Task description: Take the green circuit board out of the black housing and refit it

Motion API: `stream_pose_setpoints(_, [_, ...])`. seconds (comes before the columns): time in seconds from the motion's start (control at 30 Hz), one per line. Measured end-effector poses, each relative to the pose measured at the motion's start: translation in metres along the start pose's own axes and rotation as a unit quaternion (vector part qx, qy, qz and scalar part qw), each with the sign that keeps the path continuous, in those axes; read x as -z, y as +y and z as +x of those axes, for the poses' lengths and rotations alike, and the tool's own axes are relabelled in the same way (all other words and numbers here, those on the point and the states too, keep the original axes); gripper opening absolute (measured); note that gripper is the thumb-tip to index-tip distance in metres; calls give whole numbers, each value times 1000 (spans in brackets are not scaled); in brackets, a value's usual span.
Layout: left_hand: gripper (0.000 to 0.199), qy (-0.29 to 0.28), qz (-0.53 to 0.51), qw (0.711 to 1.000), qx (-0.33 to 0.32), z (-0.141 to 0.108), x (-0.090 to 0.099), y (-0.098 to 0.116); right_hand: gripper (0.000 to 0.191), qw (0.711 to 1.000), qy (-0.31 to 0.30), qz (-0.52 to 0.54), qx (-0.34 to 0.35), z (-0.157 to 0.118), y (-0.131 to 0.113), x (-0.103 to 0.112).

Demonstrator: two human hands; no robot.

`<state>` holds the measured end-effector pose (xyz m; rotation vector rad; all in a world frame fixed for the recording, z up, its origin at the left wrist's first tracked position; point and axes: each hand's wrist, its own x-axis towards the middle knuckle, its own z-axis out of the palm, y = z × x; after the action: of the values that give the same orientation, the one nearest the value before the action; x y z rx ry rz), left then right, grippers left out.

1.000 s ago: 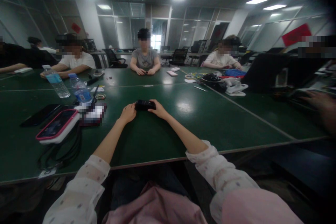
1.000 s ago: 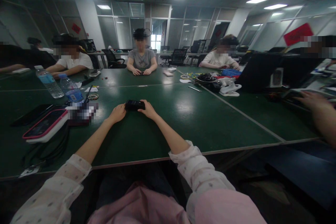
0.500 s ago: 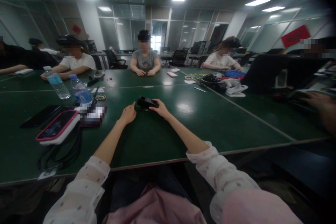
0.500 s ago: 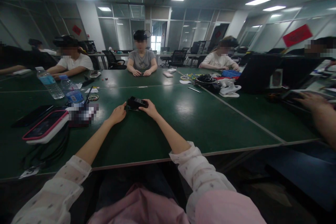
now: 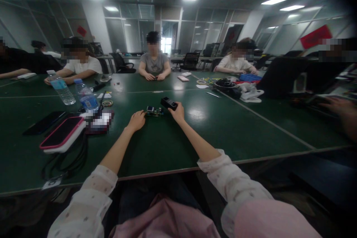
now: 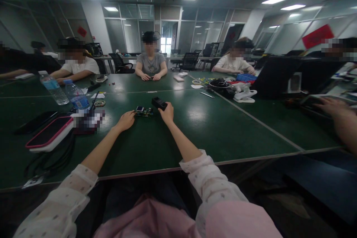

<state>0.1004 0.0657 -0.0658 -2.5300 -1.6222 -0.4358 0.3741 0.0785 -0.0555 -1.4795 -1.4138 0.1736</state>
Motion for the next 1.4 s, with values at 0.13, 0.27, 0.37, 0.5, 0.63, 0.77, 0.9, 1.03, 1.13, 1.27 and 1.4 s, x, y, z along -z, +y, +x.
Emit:
stream_pose_setpoints(0.13, [44, -2, -4, 1000, 0, 0, 0, 0, 50, 998, -26, -56, -21, -3, 0, 1])
stream_pose_setpoints(0.27, [45, -5, -3, 1000, 2, 0, 1, 1, 56, 993, -31, -109, -25, -6, -4, 0])
stream_pose_setpoints(0.37, [45, -9, -3, 1000, 3, 0, 1, 0, 66, 994, -13, -103, -25, -8, -6, 0])
stream_pose_setpoints(0.5, [44, -13, -9, 1000, 3, 1, 2, 0, 64, 997, -11, -76, -14, -10, -11, 2])
stream_pose_setpoints(0.63, [44, -12, -13, 1000, 6, 0, 3, 1, 49, 995, 5, -64, 71, -16, -27, 8])
stream_pose_setpoints(0.77, [44, -13, -14, 1000, 4, 0, 4, 2, 41, 979, -51, -67, 188, -26, -47, 8])
stream_pose_setpoints(0.9, [44, -5, -12, 1000, 8, -1, 3, 3, 43, 951, -147, -89, 257, -33, -53, 3])
stream_pose_setpoints(1.03, [44, -6, -13, 1000, 6, -1, 2, 2, 39, 941, -194, -105, 258, -33, -48, 0])
stream_pose_setpoints(1.13, [44, -3, -17, 1000, 8, 0, 1, 2, 35, 943, -199, -94, 251, -31, -47, 1])
stream_pose_setpoints(1.27, [44, -5, -17, 1000, 10, 0, 2, 2, 34, 945, -200, -84, 245, -31, -48, 1])
stream_pose_setpoints(1.4, [44, -7, -19, 1000, 9, -1, 4, 2, 38, 955, -164, -63, 238, -31, -50, 3])
